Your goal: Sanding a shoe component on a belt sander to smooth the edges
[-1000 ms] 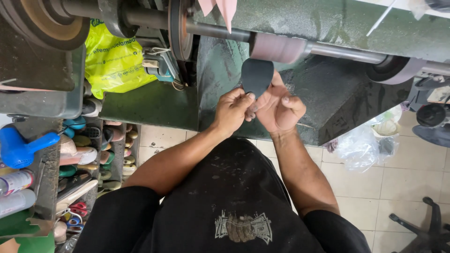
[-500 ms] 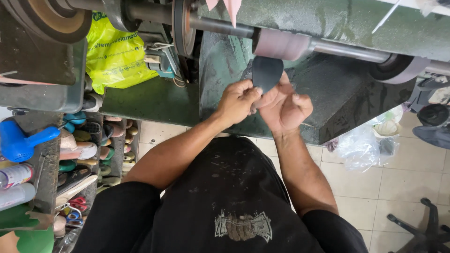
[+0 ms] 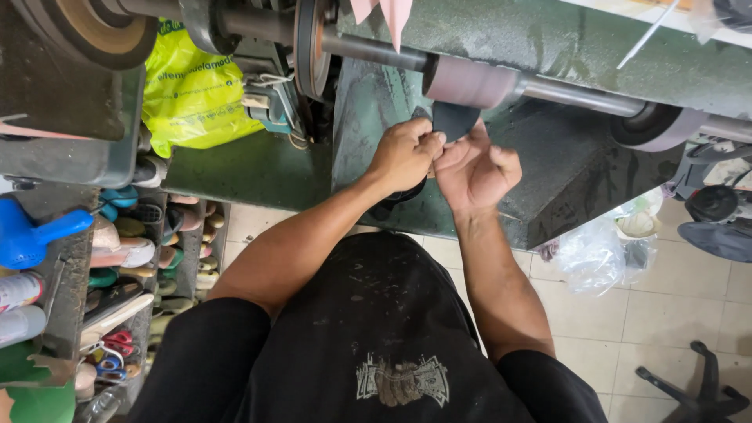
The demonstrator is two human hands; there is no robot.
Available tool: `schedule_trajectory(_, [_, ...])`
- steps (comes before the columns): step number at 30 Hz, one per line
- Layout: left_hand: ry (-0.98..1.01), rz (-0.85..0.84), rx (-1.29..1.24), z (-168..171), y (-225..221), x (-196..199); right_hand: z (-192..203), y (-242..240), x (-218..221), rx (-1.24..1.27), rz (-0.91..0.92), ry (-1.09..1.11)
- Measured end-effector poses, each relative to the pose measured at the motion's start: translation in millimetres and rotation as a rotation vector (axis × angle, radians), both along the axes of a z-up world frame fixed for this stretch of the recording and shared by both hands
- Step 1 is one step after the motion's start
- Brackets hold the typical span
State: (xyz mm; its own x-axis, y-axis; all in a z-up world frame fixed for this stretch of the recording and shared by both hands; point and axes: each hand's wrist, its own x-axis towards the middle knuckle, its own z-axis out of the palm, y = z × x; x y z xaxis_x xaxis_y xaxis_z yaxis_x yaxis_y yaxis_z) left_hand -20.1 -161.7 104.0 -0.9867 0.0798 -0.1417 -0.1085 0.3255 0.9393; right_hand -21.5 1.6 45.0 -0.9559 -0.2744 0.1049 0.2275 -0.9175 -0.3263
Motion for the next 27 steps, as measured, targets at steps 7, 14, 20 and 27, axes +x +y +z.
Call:
schedule_trajectory(7, [-0.032,0.022,0.168,-33,3,11,81,-38,18,-0.032,0.024,0.112])
schedule_trajectory(14, [-0.03,0.13,0.205,-48,18,-23,72,-21,-13,0.014,0.03,-0.005])
schedule_trajectory(20, [-0.036,0.272,0.357,-75,26,-39,85,-34,-27,0.044,0.071,-0.003])
schedule_trajectory(27, [-0.029,0.015,0.239,-37,-24,23,43,-52,15,0.545,-0.144,-0.004])
